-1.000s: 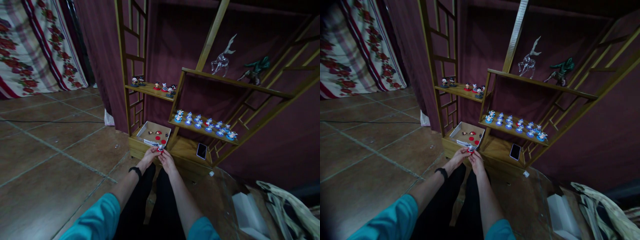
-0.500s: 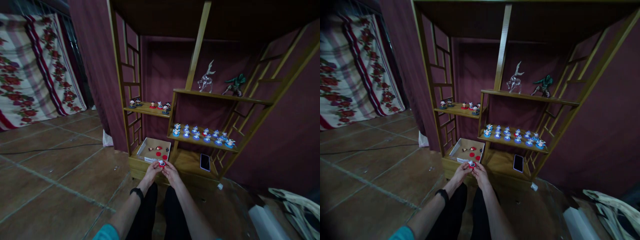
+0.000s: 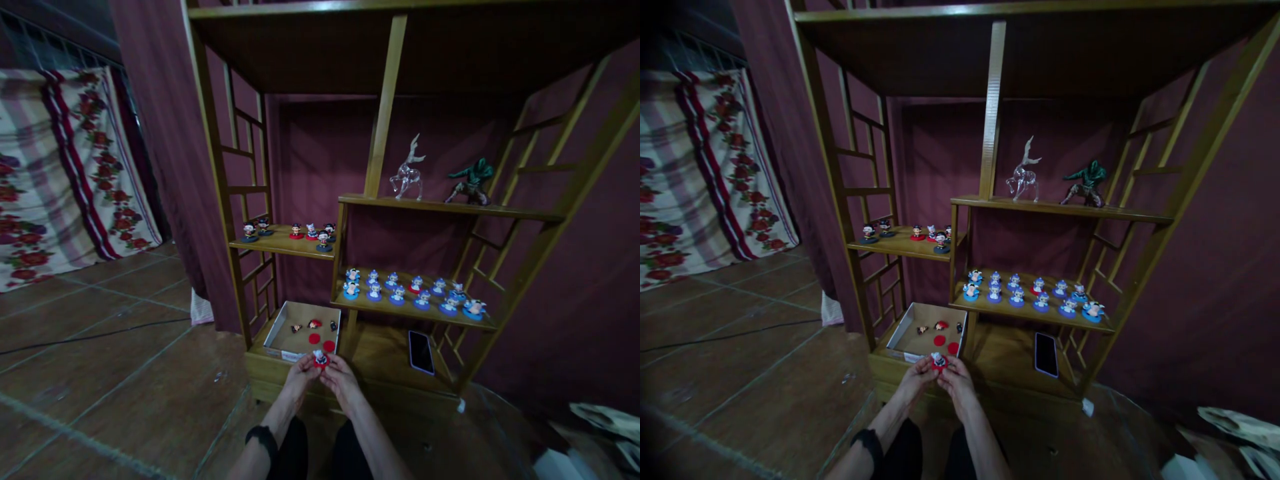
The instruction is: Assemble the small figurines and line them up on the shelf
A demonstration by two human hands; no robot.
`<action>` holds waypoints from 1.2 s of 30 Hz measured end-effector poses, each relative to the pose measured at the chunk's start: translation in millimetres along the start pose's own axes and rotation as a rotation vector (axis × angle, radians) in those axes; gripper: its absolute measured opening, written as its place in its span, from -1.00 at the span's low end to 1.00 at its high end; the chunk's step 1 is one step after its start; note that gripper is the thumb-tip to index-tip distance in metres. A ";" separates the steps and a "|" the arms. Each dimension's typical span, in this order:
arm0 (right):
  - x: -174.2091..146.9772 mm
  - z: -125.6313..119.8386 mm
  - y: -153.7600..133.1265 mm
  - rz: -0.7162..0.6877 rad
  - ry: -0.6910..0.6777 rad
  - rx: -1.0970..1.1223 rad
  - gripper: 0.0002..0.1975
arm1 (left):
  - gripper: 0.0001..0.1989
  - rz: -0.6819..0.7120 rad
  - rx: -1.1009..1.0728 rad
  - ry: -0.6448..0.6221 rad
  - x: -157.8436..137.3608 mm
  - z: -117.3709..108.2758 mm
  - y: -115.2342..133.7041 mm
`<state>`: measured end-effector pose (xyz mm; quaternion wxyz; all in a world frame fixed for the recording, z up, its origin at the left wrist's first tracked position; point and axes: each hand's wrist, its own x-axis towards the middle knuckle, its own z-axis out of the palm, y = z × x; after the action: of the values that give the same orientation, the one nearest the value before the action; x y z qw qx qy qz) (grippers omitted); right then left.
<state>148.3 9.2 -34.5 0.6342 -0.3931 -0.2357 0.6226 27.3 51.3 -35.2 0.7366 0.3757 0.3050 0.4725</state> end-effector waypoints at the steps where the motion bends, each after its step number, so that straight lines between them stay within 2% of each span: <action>1: 2.9 0.2 1.6 -0.002 0.004 -0.009 -0.55 | -0.54 0.004 0.014 0.014 1.4 -1.6 0.1; 9: 16.3 -2.5 13.3 0.014 0.018 -0.065 -0.53 | -0.53 0.120 0.137 0.139 1.3 -3.6 -6.6; 19: 5.3 1.5 3.4 0.029 0.012 -0.122 -0.58 | -0.55 0.160 0.158 0.121 -6.7 4.8 -2.9; 27: 4.9 -5.1 3.3 -0.051 0.021 -0.123 -0.59 | -0.53 0.192 0.216 0.080 -4.2 6.6 -6.6; 36: 6.0 -9.0 -2.4 -0.070 0.034 -0.162 -0.56 | -0.58 0.158 0.157 0.055 0.9 6.8 -10.4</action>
<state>157.6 13.4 -39.0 0.6257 -0.4451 -0.2880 0.5723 37.9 47.5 -40.4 0.6566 0.4420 0.3309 0.5138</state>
